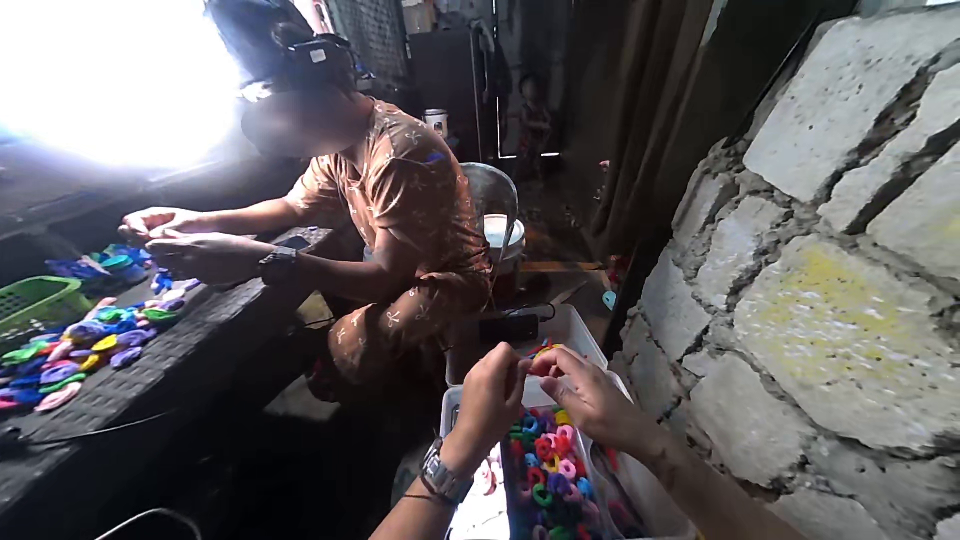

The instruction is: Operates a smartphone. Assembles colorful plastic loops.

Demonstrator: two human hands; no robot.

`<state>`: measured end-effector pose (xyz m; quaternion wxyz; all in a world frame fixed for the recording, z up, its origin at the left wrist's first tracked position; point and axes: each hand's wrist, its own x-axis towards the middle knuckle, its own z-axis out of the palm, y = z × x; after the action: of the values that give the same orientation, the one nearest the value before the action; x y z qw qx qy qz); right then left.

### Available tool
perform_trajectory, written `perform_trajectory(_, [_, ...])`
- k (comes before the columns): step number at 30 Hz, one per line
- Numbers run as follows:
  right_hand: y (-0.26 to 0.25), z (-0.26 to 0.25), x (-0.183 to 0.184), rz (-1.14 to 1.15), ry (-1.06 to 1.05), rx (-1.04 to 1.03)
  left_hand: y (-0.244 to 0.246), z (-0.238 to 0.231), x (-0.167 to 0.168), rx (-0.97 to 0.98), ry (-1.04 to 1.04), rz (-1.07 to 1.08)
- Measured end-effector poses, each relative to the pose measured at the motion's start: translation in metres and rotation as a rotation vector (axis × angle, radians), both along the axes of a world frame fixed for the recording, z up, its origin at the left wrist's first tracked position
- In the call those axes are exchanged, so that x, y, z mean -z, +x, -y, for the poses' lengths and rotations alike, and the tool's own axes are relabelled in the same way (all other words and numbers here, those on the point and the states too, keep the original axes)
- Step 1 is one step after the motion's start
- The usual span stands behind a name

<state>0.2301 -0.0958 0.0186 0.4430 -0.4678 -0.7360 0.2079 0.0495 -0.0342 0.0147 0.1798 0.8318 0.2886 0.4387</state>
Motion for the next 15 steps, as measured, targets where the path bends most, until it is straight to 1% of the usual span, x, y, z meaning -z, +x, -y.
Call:
perform_trajectory(2, [-0.002, 0.000, -0.006, -0.130, -0.176, -0.050, 0.002, 0.000, 0.003, 0.047, 0.013, 0.004])
perform_trajectory(3, [-0.002, -0.001, -0.005, -0.140, -0.198, -0.045, 0.003, 0.001, 0.003, 0.040, 0.029, 0.012])
perform_trajectory(4, [-0.003, -0.001, -0.002, -0.118, -0.183, -0.035, 0.003, 0.002, 0.003, 0.008, 0.046, 0.029])
perform_trajectory(6, [-0.001, 0.003, 0.006, -0.040, -0.068, -0.038, 0.001, 0.002, -0.001, -0.104, 0.068, 0.077])
perform_trajectory(8, [0.004, 0.009, 0.010, -0.035, 0.027, -0.077, -0.003, -0.003, -0.004, -0.197, 0.065, 0.130])
perform_trajectory(10, [0.008, 0.015, 0.011, -0.082, 0.013, -0.103, -0.004, -0.005, -0.003, -0.211, 0.040, 0.165])
perform_trajectory(11, [0.011, 0.018, 0.011, -0.110, 0.019, -0.081, -0.003, -0.004, -0.003, -0.206, 0.026, 0.180])
perform_trajectory(15, [0.023, 0.016, 0.012, -0.183, 0.161, 0.021, -0.001, -0.006, -0.007, -0.207, -0.022, 0.273])
